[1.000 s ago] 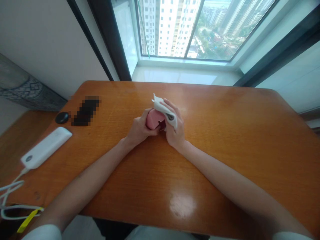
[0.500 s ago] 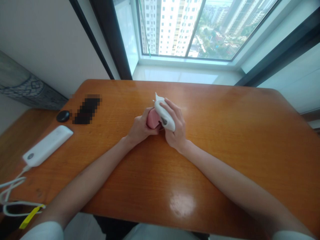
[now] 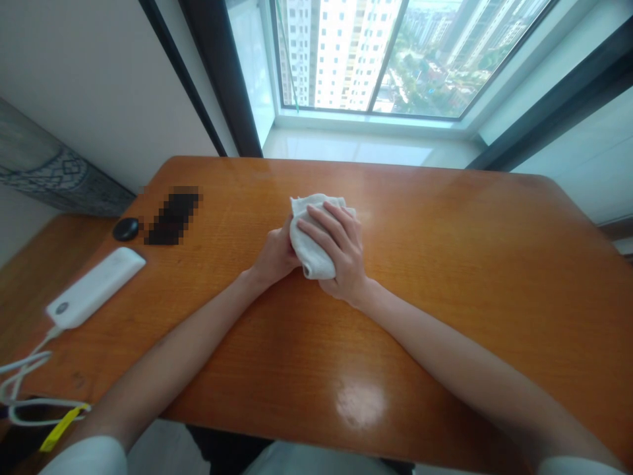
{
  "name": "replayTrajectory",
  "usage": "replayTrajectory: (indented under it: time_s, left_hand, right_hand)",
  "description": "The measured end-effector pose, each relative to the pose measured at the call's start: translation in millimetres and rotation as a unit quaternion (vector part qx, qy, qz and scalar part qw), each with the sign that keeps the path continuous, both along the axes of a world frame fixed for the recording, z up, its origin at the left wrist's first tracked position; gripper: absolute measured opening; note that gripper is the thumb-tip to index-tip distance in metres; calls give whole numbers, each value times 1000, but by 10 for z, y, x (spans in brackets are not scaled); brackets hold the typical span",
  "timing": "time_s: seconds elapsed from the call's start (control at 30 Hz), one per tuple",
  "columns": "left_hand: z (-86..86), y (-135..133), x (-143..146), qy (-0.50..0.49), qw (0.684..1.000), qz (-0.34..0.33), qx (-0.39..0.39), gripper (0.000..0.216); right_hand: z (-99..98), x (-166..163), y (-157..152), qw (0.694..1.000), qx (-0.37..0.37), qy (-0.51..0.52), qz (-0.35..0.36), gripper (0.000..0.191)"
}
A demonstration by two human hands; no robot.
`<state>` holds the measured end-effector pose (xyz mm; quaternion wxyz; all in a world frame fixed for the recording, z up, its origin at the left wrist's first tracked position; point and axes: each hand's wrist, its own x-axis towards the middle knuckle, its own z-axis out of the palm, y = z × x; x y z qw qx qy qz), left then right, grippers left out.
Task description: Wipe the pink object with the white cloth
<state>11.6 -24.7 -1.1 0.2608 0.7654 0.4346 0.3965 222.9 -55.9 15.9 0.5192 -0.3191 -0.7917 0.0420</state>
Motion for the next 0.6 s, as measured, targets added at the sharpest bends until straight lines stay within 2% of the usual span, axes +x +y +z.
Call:
replayTrajectory:
  time_s: [0.07,0.17,0.23,0.33,0.43,0.53,0.6]
  left_hand:
    - [-14,7,-3,4,1000,4,-2,46]
    - [48,-29,22,11,1000,24,6,65]
    - [91,-55,35,6,1000,29,10,73]
    - [88,-58,22,3,1000,17,-9,59]
    - [61,-43,-3,9,1000,7,-25,44]
    - [122,-66,22,7,1000,15,-20,54]
    - [210,-104,65,1,1000,29,-9,71]
  right_hand:
    - [1,2,6,1000,-12,-8,-2,56]
    - [-35,1,97,992,-76,91,-53,52]
    - [-39,1,131,984,-83,137,-74,51]
    - [24,5,58,998,-14,47,-38,53]
    - [91,10,-37,998,53,-39,3,59]
    - [51,5,23,1000,4,21,-23,54]
    - [-29,-2,139,986,-83,127,-68,50]
